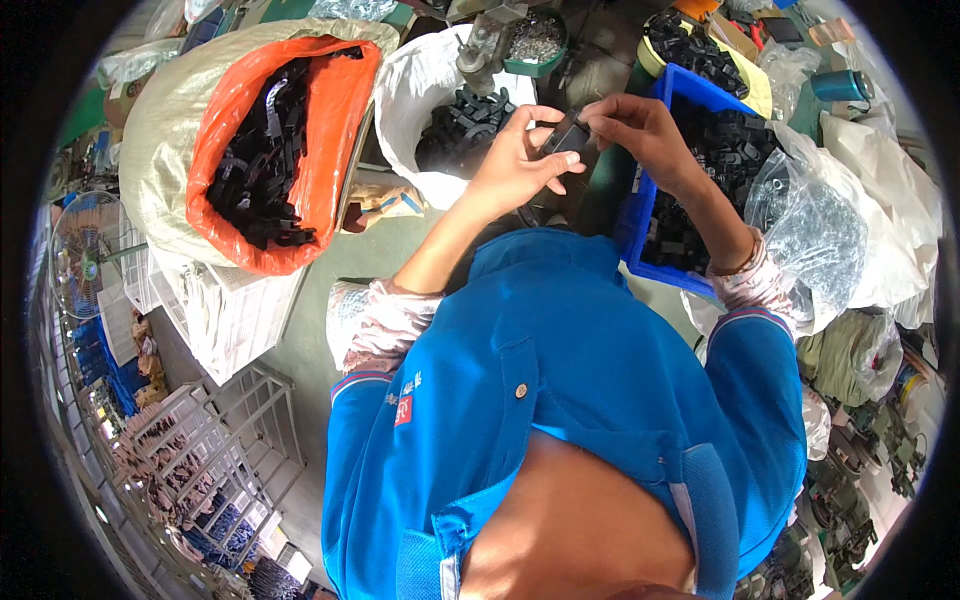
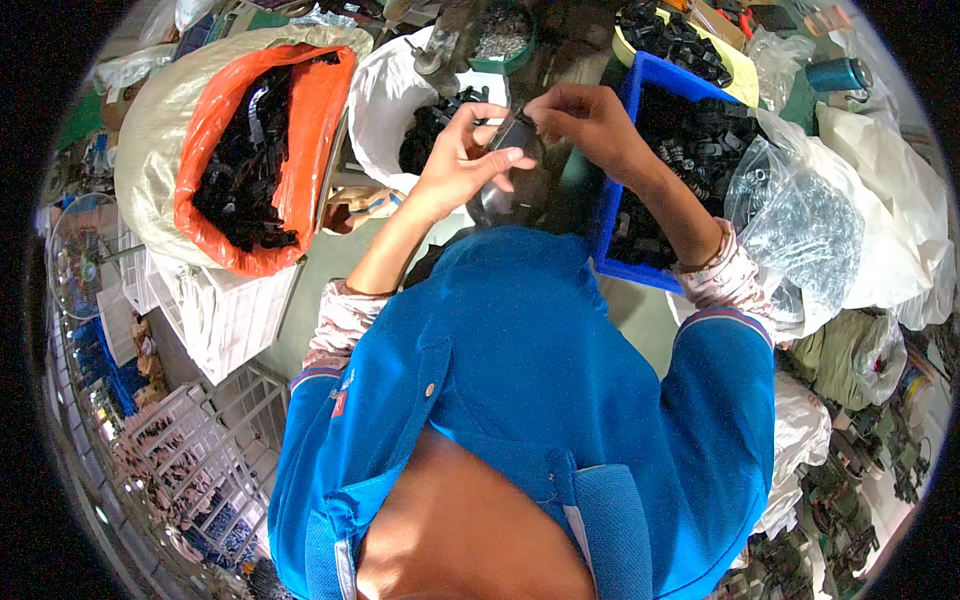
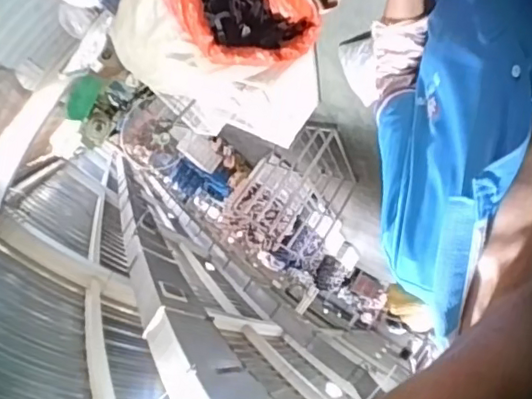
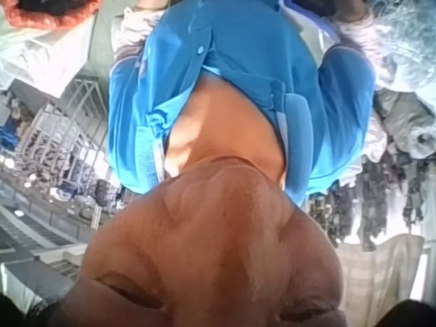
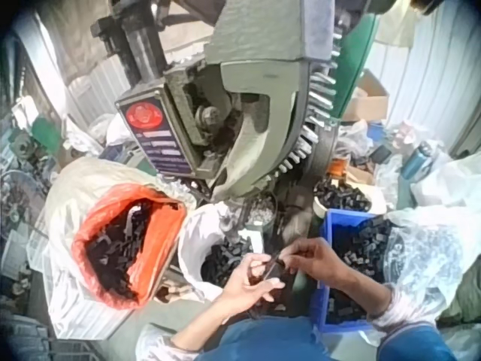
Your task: The person repeatedly picks small black plastic parts from a blue bin and a large sack, then uses a handheld tool to press or snap components together. The assembled parts are placed into a white sack. The person occasionally refills the blue bin from the sack and continues the assembly cycle.
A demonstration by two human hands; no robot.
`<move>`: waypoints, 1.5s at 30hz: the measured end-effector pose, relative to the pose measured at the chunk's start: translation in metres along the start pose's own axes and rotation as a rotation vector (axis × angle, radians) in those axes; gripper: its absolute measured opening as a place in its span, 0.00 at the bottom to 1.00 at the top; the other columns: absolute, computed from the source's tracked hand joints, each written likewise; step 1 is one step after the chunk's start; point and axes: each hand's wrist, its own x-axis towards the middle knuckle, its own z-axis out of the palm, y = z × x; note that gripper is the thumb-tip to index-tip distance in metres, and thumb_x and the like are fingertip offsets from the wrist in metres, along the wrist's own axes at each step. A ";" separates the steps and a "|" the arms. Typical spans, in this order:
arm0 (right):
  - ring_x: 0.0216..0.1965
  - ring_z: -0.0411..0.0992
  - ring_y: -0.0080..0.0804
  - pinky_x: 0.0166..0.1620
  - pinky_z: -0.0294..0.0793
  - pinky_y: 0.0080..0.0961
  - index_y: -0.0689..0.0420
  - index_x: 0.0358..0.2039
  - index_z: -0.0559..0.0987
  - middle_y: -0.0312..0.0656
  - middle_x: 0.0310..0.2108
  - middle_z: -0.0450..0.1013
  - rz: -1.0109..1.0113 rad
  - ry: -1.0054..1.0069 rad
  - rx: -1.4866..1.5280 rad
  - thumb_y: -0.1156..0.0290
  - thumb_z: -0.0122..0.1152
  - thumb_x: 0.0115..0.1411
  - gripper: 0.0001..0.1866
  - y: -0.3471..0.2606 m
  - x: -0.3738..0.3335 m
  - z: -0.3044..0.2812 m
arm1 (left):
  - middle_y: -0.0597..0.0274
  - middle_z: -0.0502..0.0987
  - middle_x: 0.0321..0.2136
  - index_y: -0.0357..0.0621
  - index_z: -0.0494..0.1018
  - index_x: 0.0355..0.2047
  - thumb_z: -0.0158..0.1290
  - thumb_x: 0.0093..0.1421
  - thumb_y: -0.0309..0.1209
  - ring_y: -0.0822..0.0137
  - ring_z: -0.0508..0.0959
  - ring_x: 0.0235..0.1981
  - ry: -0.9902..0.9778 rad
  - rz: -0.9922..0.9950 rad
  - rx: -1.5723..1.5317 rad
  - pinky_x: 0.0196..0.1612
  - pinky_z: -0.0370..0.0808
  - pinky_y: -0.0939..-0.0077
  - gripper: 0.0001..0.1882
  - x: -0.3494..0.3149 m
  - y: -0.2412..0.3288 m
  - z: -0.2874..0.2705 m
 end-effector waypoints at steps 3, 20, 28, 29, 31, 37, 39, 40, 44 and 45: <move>0.32 0.71 0.21 0.39 0.70 0.18 0.64 0.41 0.77 0.37 0.32 0.74 0.001 0.018 0.145 0.73 0.58 0.58 0.11 0.004 -0.007 0.001 | 0.53 0.76 0.36 0.38 0.58 0.43 0.55 0.57 0.21 0.65 0.80 0.34 0.131 0.063 0.222 0.27 0.78 0.81 0.19 0.007 -0.002 0.007; 0.37 0.76 0.43 0.40 0.74 0.34 0.50 0.40 0.79 0.48 0.32 0.77 0.147 0.524 -1.076 0.64 0.64 0.49 0.16 0.071 0.070 -0.228 | 0.66 0.70 0.22 0.40 0.65 0.27 0.57 0.57 0.26 0.77 0.72 0.19 0.198 0.047 0.207 0.20 0.65 0.84 0.10 0.017 -0.011 0.006; 0.36 0.75 0.29 0.41 0.72 0.23 0.62 0.36 0.76 0.41 0.30 0.76 0.057 0.557 -0.580 0.69 0.62 0.53 0.12 0.034 0.046 -0.195 | 0.49 0.76 0.36 0.43 0.63 0.30 0.54 0.60 0.29 0.73 0.77 0.21 0.167 0.082 0.072 0.17 0.67 0.86 0.10 0.020 -0.015 -0.005; 0.37 0.75 0.29 0.42 0.72 0.23 0.62 0.37 0.75 0.40 0.31 0.75 0.016 0.490 -0.336 0.71 0.60 0.54 0.11 0.035 0.039 -0.191 | 0.47 0.74 0.38 0.43 0.62 0.30 0.53 0.60 0.28 0.70 0.79 0.23 0.152 0.081 0.032 0.18 0.69 0.85 0.09 0.024 -0.016 -0.007; 0.39 0.75 0.31 0.45 0.71 0.25 0.63 0.38 0.73 0.38 0.33 0.73 -0.054 0.375 -0.018 0.74 0.56 0.57 0.10 0.028 0.030 -0.164 | 0.53 0.73 0.38 0.41 0.64 0.31 0.51 0.61 0.26 0.65 0.80 0.31 0.129 0.119 -0.035 0.22 0.73 0.82 0.07 0.031 -0.012 -0.008; 0.41 0.75 0.37 0.48 0.72 0.32 0.62 0.42 0.71 0.40 0.35 0.71 -0.035 0.249 0.344 0.73 0.52 0.60 0.10 0.009 0.016 -0.049 | 0.58 0.77 0.32 0.42 0.65 0.31 0.50 0.62 0.25 0.61 0.79 0.41 0.069 0.180 -0.303 0.39 0.79 0.68 0.05 0.052 0.004 0.001; 0.41 0.75 0.35 0.47 0.73 0.33 0.62 0.41 0.71 0.40 0.34 0.72 -0.105 0.309 0.540 0.72 0.51 0.61 0.10 0.005 0.023 -0.020 | 0.58 0.76 0.34 0.42 0.65 0.31 0.51 0.61 0.24 0.62 0.79 0.40 0.048 0.155 -0.383 0.37 0.79 0.69 0.05 0.049 0.003 -0.002; 0.40 0.75 0.33 0.46 0.74 0.33 0.62 0.41 0.72 0.40 0.34 0.72 -0.122 0.342 0.569 0.70 0.51 0.62 0.10 0.004 0.028 -0.011 | 0.57 0.76 0.36 0.42 0.65 0.31 0.51 0.61 0.24 0.62 0.79 0.40 0.061 0.127 -0.367 0.36 0.79 0.70 0.05 0.045 0.005 -0.005; 0.34 0.74 0.28 0.41 0.76 0.27 0.62 0.41 0.73 0.39 0.31 0.72 0.000 0.479 0.508 0.65 0.51 0.63 0.13 -0.003 0.043 0.012 | 0.58 0.75 0.34 0.43 0.64 0.30 0.50 0.61 0.21 0.65 0.79 0.39 0.112 0.173 -0.229 0.27 0.78 0.81 0.06 0.031 0.007 -0.023; 0.32 0.73 0.27 0.40 0.76 0.26 0.62 0.41 0.73 0.39 0.30 0.72 0.074 0.510 0.444 0.64 0.51 0.64 0.14 -0.008 0.045 0.016 | 0.56 0.74 0.37 0.42 0.64 0.30 0.50 0.60 0.21 0.65 0.79 0.39 0.121 0.196 -0.165 0.27 0.78 0.81 0.06 0.027 0.007 -0.033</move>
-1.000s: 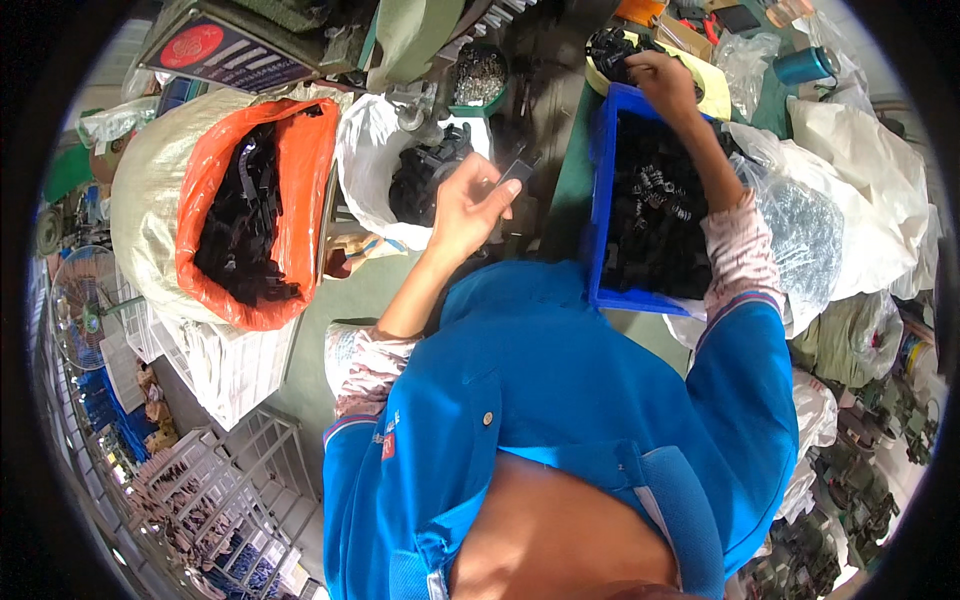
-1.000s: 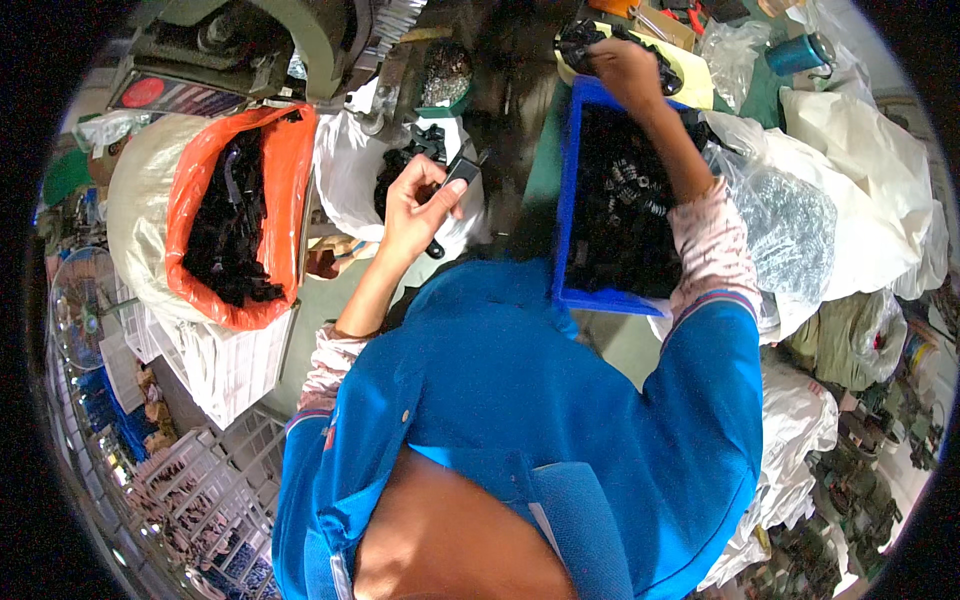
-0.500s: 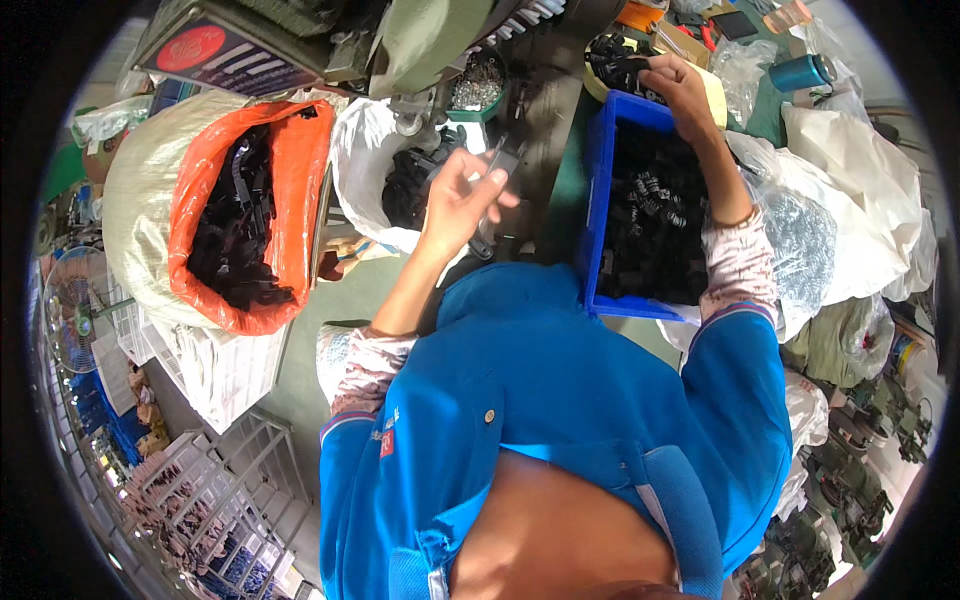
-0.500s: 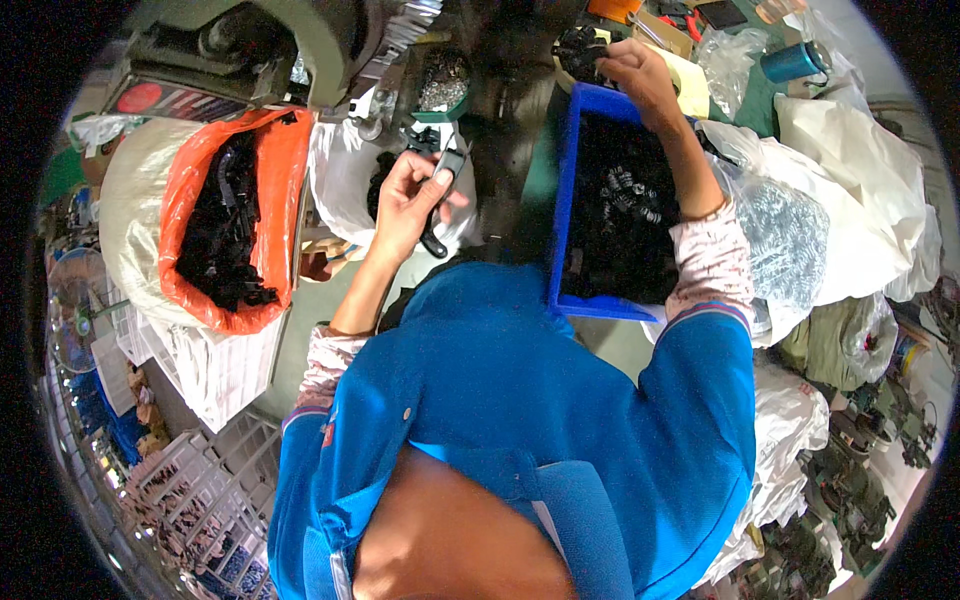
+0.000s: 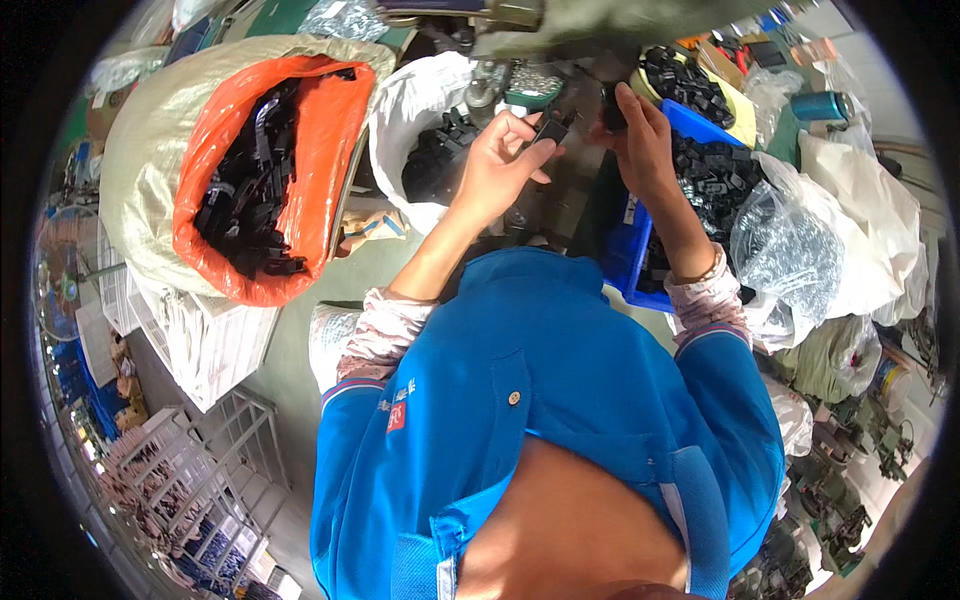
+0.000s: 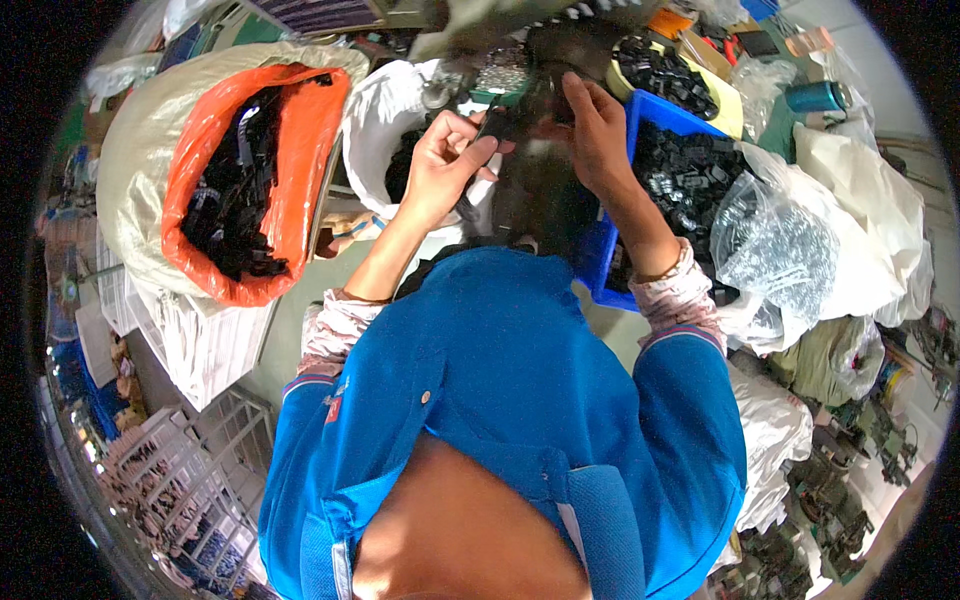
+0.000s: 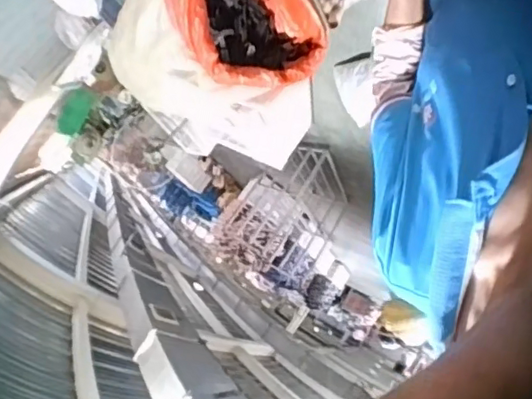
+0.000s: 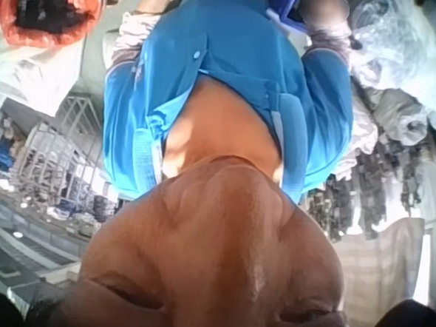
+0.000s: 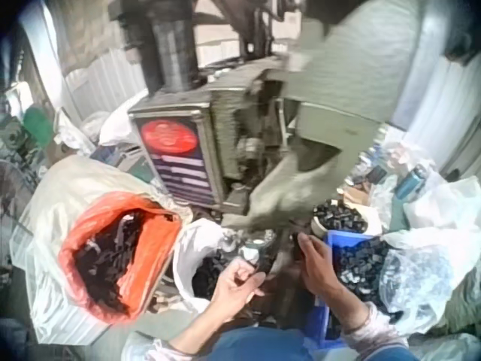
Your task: The person repeatedly picks small black plastic parts from a blue bin and a large sack, then uses a handheld tool to press or snap components together. The assembled parts are placed into a white sack. The person occasionally refills the blue bin from the sack and continues the assembly cycle.
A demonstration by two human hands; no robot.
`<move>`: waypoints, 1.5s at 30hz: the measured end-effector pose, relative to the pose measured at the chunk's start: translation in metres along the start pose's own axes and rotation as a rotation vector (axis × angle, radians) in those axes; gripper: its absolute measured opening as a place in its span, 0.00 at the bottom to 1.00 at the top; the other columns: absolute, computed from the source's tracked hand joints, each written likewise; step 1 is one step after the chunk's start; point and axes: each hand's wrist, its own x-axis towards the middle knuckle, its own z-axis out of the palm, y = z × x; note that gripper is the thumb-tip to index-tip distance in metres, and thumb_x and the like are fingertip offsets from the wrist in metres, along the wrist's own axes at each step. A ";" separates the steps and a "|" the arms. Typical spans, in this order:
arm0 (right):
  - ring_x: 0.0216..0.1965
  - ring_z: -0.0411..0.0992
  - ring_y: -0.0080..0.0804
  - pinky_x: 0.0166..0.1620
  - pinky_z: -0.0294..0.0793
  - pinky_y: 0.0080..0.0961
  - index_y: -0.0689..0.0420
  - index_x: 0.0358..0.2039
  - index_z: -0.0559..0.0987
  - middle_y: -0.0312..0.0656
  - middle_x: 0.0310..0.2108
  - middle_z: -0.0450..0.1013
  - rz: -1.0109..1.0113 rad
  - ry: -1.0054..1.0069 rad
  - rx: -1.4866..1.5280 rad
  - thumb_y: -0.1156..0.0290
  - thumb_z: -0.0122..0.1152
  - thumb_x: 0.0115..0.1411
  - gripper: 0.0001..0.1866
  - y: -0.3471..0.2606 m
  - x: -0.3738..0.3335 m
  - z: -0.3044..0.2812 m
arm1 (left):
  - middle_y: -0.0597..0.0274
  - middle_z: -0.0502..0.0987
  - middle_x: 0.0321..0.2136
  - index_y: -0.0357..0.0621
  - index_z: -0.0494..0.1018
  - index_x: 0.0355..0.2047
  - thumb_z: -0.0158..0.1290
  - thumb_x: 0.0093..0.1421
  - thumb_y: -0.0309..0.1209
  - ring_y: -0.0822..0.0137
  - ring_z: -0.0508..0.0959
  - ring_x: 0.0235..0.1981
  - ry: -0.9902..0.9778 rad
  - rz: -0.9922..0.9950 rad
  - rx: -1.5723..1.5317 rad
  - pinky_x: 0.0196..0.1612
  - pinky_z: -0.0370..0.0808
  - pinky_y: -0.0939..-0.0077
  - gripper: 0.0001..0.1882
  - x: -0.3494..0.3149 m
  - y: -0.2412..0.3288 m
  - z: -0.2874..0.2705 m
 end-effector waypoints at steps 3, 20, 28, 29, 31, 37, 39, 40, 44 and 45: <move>0.28 0.70 0.23 0.36 0.74 0.20 0.64 0.47 0.72 0.39 0.30 0.72 -0.060 -0.135 -0.235 0.64 0.51 0.64 0.17 -0.001 -0.004 0.011 | 0.45 0.68 0.53 0.40 0.65 0.29 0.53 0.58 0.20 0.72 0.77 0.35 -0.031 0.074 0.151 0.29 0.77 0.83 0.07 -0.005 0.003 -0.031; 0.36 0.73 0.22 0.40 0.73 0.21 0.58 0.42 0.78 0.40 0.35 0.75 -0.267 -0.385 -0.782 0.74 0.64 0.53 0.14 -0.001 0.010 0.074 | 0.50 0.75 0.48 0.35 0.67 0.27 0.57 0.52 0.22 0.64 0.78 0.39 -0.205 0.383 0.810 0.42 0.74 0.73 0.08 -0.003 0.058 -0.102; 0.40 0.73 0.23 0.45 0.75 0.21 0.66 0.40 0.76 0.41 0.38 0.75 -0.420 -0.321 -0.768 0.84 0.62 0.52 0.13 0.019 0.023 0.077 | 0.50 0.75 0.45 0.33 0.69 0.24 0.56 0.51 0.25 0.53 0.77 0.32 -0.341 0.439 1.102 0.37 0.74 0.66 0.08 0.023 0.078 -0.115; 0.40 0.73 0.24 0.46 0.75 0.22 0.66 0.40 0.77 0.41 0.38 0.75 -0.476 -0.311 -0.750 0.84 0.62 0.52 0.13 0.025 0.026 0.076 | 0.51 0.76 0.45 0.34 0.69 0.24 0.56 0.51 0.26 0.53 0.77 0.33 -0.374 0.471 1.133 0.38 0.74 0.66 0.08 0.029 0.081 -0.117; 0.41 0.73 0.26 0.47 0.75 0.23 0.66 0.40 0.77 0.43 0.39 0.75 -0.566 -0.288 -0.736 0.85 0.62 0.51 0.14 0.028 0.029 0.075 | 0.51 0.76 0.44 0.34 0.69 0.23 0.55 0.52 0.27 0.52 0.77 0.33 -0.432 0.522 1.176 0.38 0.74 0.65 0.08 0.038 0.087 -0.118; 0.42 0.73 0.28 0.46 0.75 0.24 0.63 0.41 0.77 0.44 0.41 0.75 -0.729 -0.224 -0.679 0.84 0.62 0.52 0.14 0.037 0.032 0.075 | 0.52 0.76 0.44 0.35 0.69 0.23 0.54 0.53 0.29 0.51 0.76 0.34 -0.535 0.602 1.213 0.38 0.75 0.65 0.09 0.059 0.102 -0.118; 0.40 0.74 0.29 0.42 0.75 0.24 0.58 0.42 0.77 0.40 0.40 0.75 -0.767 -0.224 -0.565 0.78 0.62 0.54 0.13 0.036 0.032 0.081 | 0.52 0.76 0.43 0.36 0.69 0.23 0.54 0.52 0.29 0.51 0.76 0.34 -0.544 0.630 1.217 0.37 0.75 0.64 0.09 0.066 0.106 -0.117; 0.41 0.74 0.29 0.43 0.74 0.25 0.58 0.43 0.77 0.40 0.40 0.75 -0.780 -0.226 -0.585 0.77 0.61 0.55 0.13 0.036 0.031 0.083 | 0.55 0.77 0.43 0.37 0.70 0.24 0.55 0.51 0.28 0.53 0.76 0.33 -0.539 0.677 1.206 0.35 0.75 0.65 0.07 0.069 0.104 -0.118; 0.42 0.74 0.30 0.46 0.73 0.27 0.58 0.44 0.76 0.40 0.43 0.74 -0.765 -0.236 -0.578 0.73 0.58 0.59 0.11 0.040 0.033 0.084 | 0.59 0.78 0.38 0.40 0.73 0.29 0.56 0.48 0.27 0.56 0.77 0.31 -0.531 0.703 1.193 0.30 0.74 0.66 0.07 0.075 0.100 -0.122; 0.42 0.73 0.30 0.47 0.72 0.28 0.58 0.44 0.76 0.41 0.43 0.74 -0.744 -0.237 -0.555 0.72 0.57 0.60 0.11 0.043 0.036 0.083 | 0.58 0.78 0.36 0.40 0.73 0.30 0.56 0.48 0.27 0.55 0.77 0.31 -0.534 0.670 1.196 0.30 0.74 0.65 0.08 0.075 0.101 -0.121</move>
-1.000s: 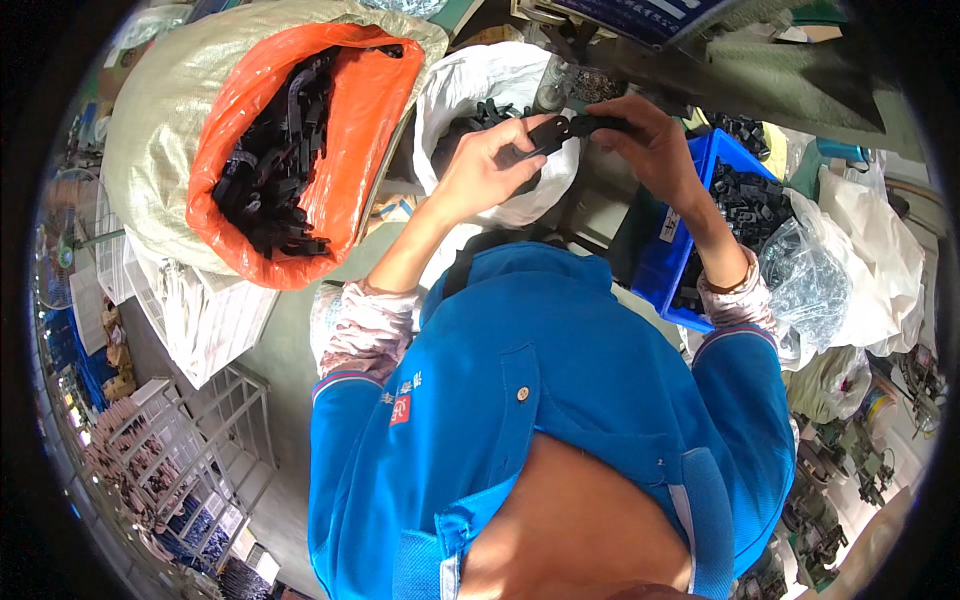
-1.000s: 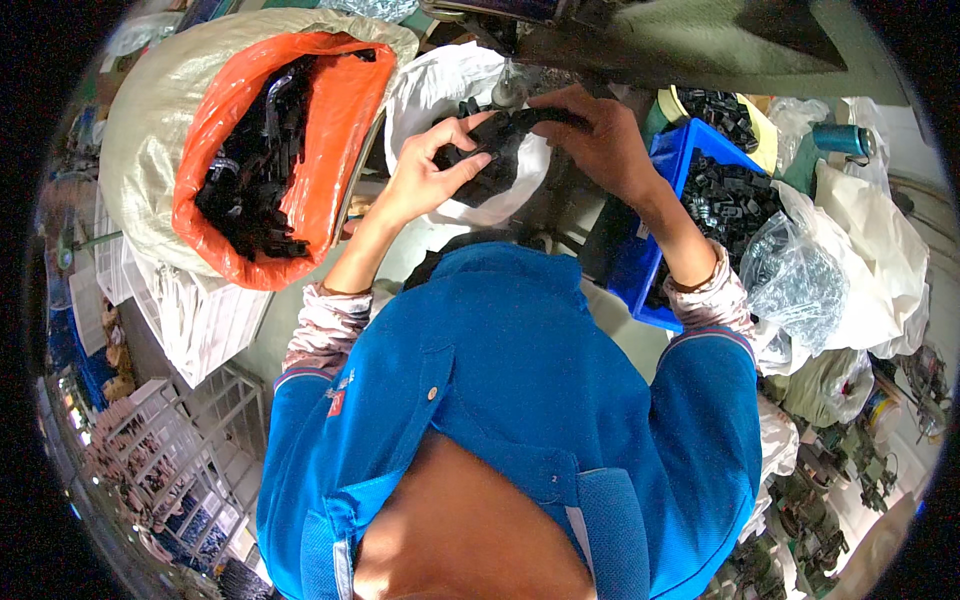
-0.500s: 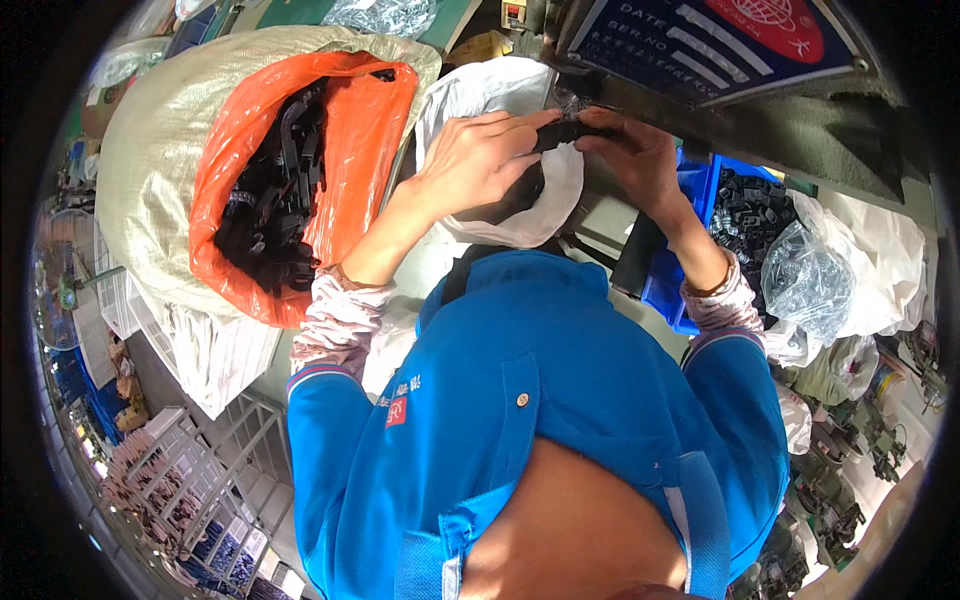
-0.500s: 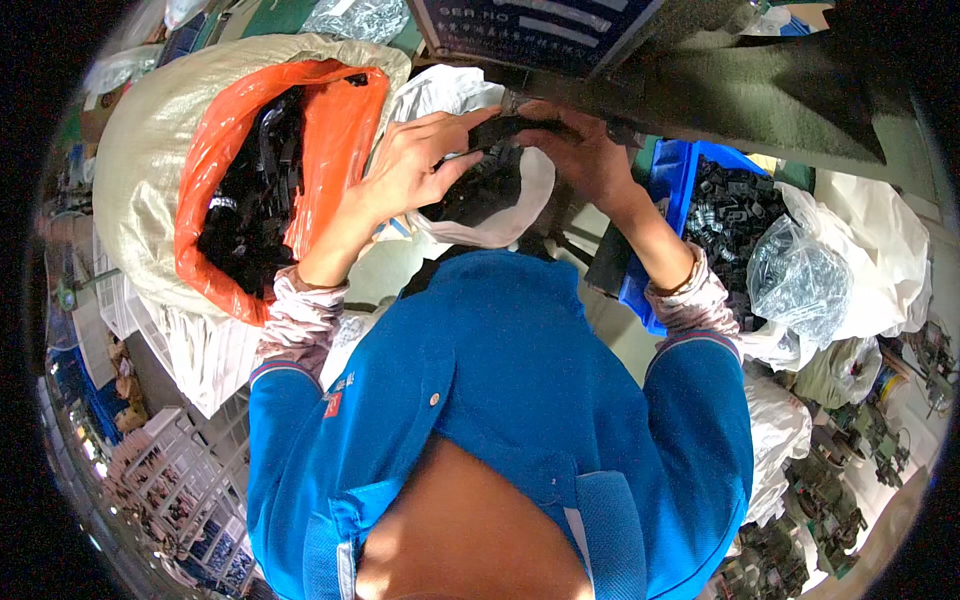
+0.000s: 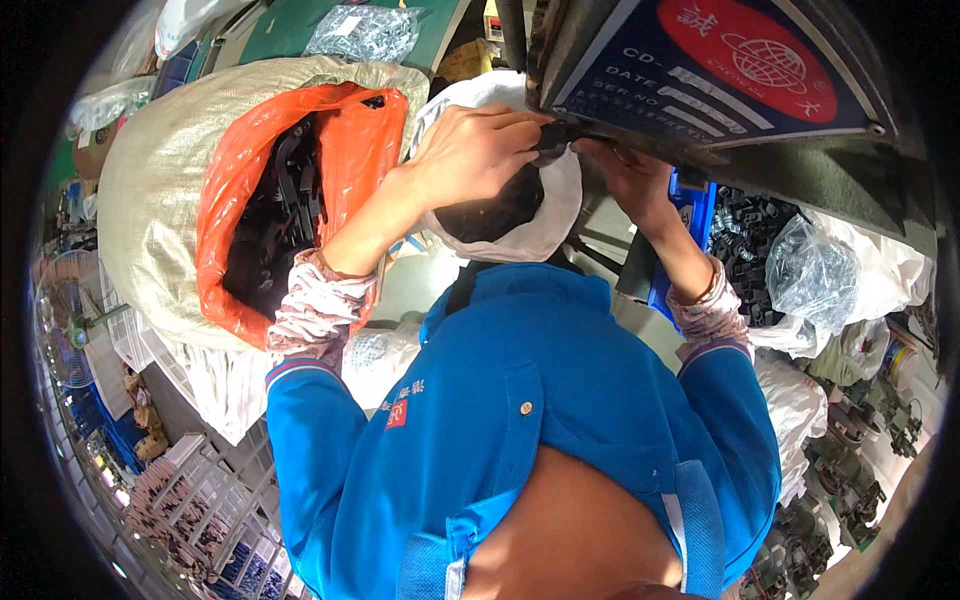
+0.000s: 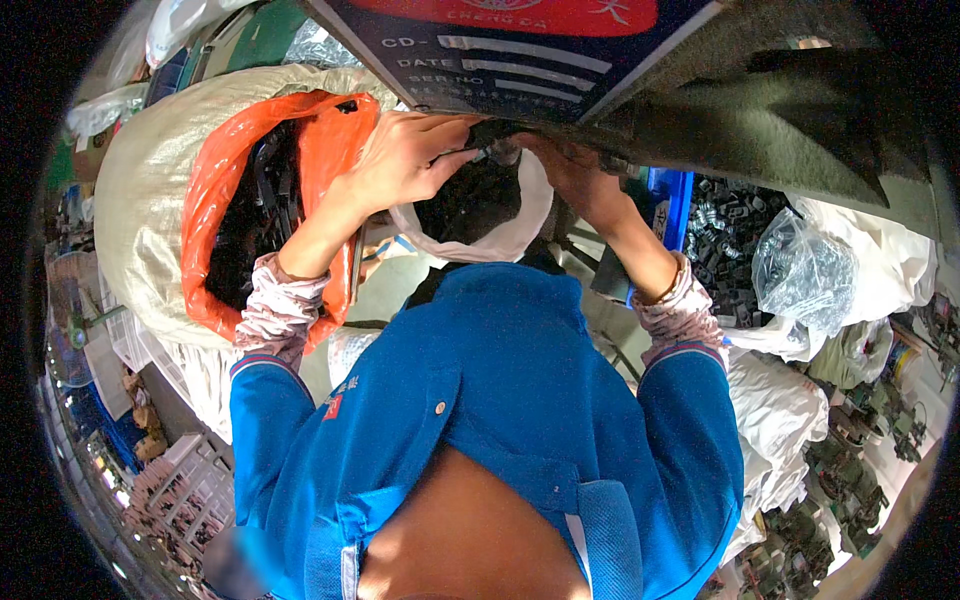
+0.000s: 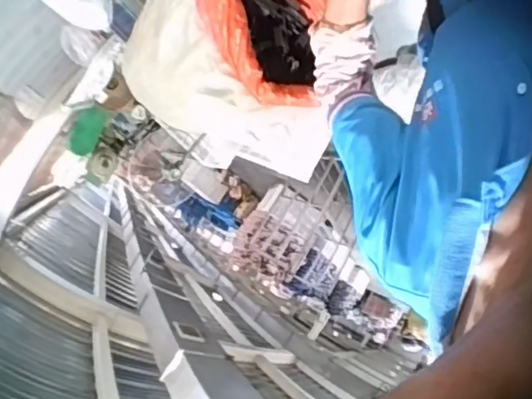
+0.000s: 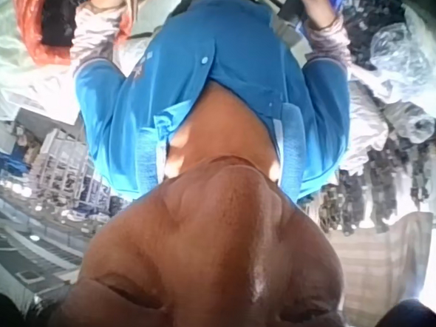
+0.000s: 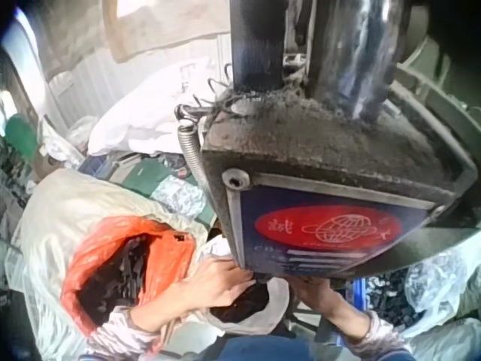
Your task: The person repeatedly picks small black plastic parts from a blue bin and a large sack, then uses a handheld tool to press or snap components together. The assembled parts are placed into a white sack. The person occasionally refills the blue bin from the sack and continues the assembly cycle.
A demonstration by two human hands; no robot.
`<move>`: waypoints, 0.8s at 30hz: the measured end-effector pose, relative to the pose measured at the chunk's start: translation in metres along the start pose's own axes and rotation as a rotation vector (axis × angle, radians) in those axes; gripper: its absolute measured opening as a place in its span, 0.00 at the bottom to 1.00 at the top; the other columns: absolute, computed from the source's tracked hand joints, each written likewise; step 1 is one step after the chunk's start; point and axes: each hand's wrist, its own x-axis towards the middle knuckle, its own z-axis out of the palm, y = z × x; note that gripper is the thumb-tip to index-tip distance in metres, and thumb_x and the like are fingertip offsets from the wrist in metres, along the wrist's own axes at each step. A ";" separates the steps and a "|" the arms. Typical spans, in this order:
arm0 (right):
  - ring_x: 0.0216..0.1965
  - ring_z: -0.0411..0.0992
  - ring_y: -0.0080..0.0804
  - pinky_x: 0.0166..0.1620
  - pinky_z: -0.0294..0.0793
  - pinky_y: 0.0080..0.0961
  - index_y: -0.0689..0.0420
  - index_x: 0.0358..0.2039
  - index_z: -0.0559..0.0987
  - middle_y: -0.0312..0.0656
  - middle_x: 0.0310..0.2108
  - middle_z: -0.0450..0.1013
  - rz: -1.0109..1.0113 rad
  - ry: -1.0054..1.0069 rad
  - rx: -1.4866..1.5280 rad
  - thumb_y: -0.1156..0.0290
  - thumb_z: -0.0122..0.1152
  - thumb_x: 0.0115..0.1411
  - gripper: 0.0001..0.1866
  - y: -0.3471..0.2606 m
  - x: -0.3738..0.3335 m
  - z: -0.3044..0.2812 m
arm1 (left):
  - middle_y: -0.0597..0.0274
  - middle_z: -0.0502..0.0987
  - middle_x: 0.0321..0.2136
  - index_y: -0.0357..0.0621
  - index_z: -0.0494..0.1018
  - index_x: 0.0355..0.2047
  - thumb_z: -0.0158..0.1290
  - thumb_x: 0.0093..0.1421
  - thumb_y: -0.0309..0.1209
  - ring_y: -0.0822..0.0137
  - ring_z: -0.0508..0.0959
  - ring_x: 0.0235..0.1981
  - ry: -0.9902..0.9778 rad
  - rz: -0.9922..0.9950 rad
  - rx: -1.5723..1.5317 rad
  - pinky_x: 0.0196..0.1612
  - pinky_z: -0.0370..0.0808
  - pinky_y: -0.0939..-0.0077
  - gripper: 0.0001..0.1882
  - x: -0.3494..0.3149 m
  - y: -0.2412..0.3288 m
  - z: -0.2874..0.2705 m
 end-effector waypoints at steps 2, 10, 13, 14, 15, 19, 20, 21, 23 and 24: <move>0.39 0.74 0.28 0.43 0.75 0.25 0.63 0.42 0.75 0.42 0.39 0.75 -0.022 -0.029 -0.078 0.81 0.60 0.55 0.13 0.007 0.001 -0.004 | 0.57 0.78 0.31 0.40 0.73 0.34 0.56 0.48 0.28 0.54 0.76 0.29 -0.070 -0.088 -0.029 0.29 0.72 0.64 0.11 0.004 0.001 -0.003; 0.32 0.75 0.28 0.35 0.78 0.23 0.65 0.44 0.74 0.44 0.36 0.76 0.398 -0.088 0.040 0.83 0.60 0.55 0.14 0.022 0.002 -0.014 | 0.54 0.73 0.22 0.47 0.73 0.41 0.58 0.50 0.34 0.51 0.74 0.24 -0.199 -0.253 -0.157 0.27 0.69 0.64 0.16 0.001 -0.018 0.013; 0.36 0.75 0.28 0.39 0.77 0.24 0.65 0.45 0.74 0.42 0.37 0.76 0.377 -0.117 0.006 0.80 0.59 0.57 0.14 0.014 0.005 -0.019 | 0.53 0.74 0.22 0.44 0.72 0.36 0.57 0.52 0.36 0.50 0.74 0.25 -0.066 -0.274 -0.225 0.28 0.69 0.64 0.13 -0.018 -0.016 0.013; 0.36 0.75 0.28 0.40 0.77 0.24 0.64 0.45 0.74 0.42 0.38 0.76 0.377 -0.130 -0.008 0.79 0.58 0.58 0.13 0.013 0.008 -0.021 | 0.53 0.75 0.23 0.44 0.72 0.35 0.57 0.53 0.36 0.50 0.74 0.25 -0.031 -0.307 -0.280 0.28 0.70 0.64 0.13 -0.022 -0.016 0.013; 0.37 0.75 0.30 0.41 0.75 0.25 0.62 0.45 0.74 0.43 0.39 0.76 0.293 -0.174 -0.112 0.78 0.57 0.58 0.13 0.038 0.000 -0.034 | 0.53 0.75 0.24 0.43 0.72 0.35 0.57 0.53 0.36 0.52 0.75 0.25 -0.064 -0.297 -0.230 0.29 0.70 0.65 0.12 -0.019 -0.014 0.011; 0.45 0.72 0.44 0.48 0.70 0.35 0.55 0.50 0.73 0.47 0.47 0.72 0.275 -0.203 -0.533 0.72 0.54 0.57 0.19 0.089 0.003 -0.045 | 0.52 0.76 0.26 0.42 0.74 0.35 0.58 0.54 0.34 0.56 0.76 0.26 -0.121 -0.283 -0.096 0.30 0.72 0.69 0.12 -0.013 -0.005 0.005; 0.47 0.70 0.46 0.50 0.68 0.38 0.54 0.51 0.72 0.48 0.48 0.70 0.176 -0.247 -0.897 0.71 0.53 0.58 0.19 0.102 0.009 -0.038 | 0.52 0.76 0.26 0.42 0.74 0.35 0.58 0.54 0.34 0.56 0.76 0.26 -0.106 -0.274 -0.127 0.31 0.72 0.68 0.12 -0.015 -0.003 0.007; 0.49 0.69 0.48 0.52 0.66 0.41 0.54 0.52 0.71 0.49 0.50 0.69 0.064 -0.285 -1.265 0.70 0.51 0.58 0.20 0.115 0.014 -0.035 | 0.51 0.76 0.26 0.42 0.74 0.35 0.58 0.54 0.34 0.55 0.76 0.27 -0.087 -0.263 -0.157 0.31 0.72 0.68 0.12 -0.016 -0.004 0.009; 0.52 0.65 0.50 0.54 0.63 0.43 0.53 0.53 0.70 0.49 0.52 0.67 0.142 -0.265 -1.184 0.69 0.50 0.59 0.20 0.132 0.012 -0.027 | 0.52 0.77 0.26 0.44 0.73 0.36 0.56 0.55 0.35 0.50 0.76 0.28 -0.087 -0.263 -0.159 0.31 0.72 0.64 0.11 -0.016 -0.011 0.010; 0.53 0.64 0.51 0.55 0.62 0.44 0.52 0.54 0.70 0.49 0.53 0.67 0.204 -0.305 -1.163 0.69 0.49 0.59 0.21 0.137 0.012 -0.028 | 0.53 0.77 0.26 0.45 0.72 0.37 0.55 0.56 0.36 0.48 0.76 0.29 -0.086 -0.266 -0.162 0.31 0.72 0.62 0.11 -0.015 -0.012 0.010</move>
